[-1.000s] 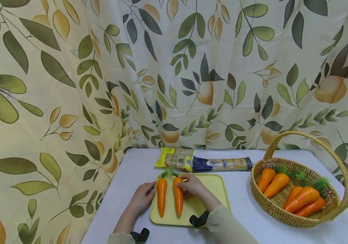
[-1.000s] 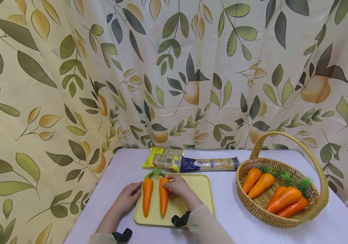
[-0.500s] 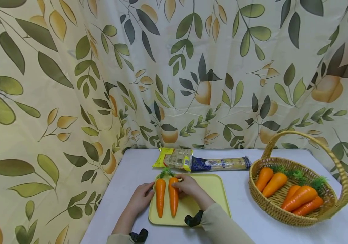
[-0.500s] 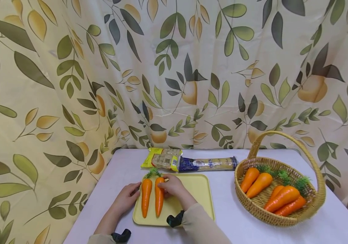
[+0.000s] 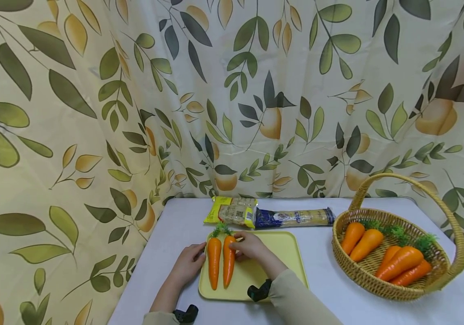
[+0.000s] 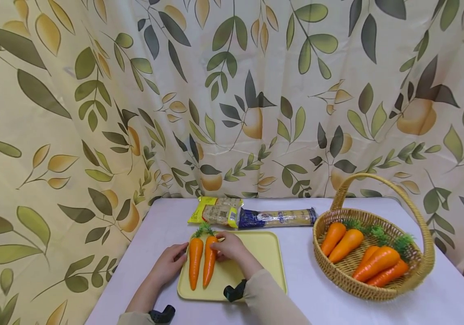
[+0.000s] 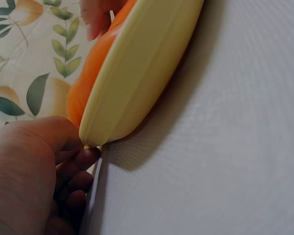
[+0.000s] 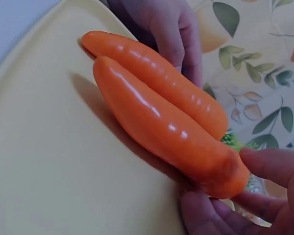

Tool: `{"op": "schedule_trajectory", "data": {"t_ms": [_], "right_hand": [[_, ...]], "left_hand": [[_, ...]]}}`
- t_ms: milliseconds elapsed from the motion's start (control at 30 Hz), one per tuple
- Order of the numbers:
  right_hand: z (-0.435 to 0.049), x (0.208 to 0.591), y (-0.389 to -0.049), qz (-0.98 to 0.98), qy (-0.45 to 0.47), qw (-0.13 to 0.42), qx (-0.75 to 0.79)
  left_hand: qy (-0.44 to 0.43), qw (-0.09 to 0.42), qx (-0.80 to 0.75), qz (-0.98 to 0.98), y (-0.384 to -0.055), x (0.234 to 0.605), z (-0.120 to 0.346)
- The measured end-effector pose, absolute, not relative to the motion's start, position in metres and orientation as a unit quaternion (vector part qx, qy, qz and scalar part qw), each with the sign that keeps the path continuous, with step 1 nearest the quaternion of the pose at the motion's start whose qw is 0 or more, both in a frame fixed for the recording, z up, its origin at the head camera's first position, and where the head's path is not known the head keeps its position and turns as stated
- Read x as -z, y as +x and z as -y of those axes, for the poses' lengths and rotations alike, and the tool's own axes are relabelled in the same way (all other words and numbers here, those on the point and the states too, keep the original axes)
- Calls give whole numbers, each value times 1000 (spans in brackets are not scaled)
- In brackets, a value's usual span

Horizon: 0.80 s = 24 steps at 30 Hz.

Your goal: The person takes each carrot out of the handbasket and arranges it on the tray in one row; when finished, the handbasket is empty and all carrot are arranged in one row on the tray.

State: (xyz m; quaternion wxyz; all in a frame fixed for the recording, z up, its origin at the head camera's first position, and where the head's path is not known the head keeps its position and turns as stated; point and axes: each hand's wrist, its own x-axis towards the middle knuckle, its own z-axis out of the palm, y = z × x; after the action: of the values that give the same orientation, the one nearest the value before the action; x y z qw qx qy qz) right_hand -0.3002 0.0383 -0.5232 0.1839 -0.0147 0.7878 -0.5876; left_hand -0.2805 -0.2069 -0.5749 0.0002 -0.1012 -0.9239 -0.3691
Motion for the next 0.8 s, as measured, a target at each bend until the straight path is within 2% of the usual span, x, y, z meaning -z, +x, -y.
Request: {"op": "schedule_trajectory", "data": {"t_ms": [400,600,800], "right_hand": [[-57,504,-297,-829,-45,164,532],[-78,475,-295,-845,-75,144,509],[-118,432,-292,-846,-88,109,514]], "left_hand": [[-95,3,370,924,-281,576,207],[-90,-2,375,923,-282,578,208],[-95,0,369,924,-282,578,208]]}}
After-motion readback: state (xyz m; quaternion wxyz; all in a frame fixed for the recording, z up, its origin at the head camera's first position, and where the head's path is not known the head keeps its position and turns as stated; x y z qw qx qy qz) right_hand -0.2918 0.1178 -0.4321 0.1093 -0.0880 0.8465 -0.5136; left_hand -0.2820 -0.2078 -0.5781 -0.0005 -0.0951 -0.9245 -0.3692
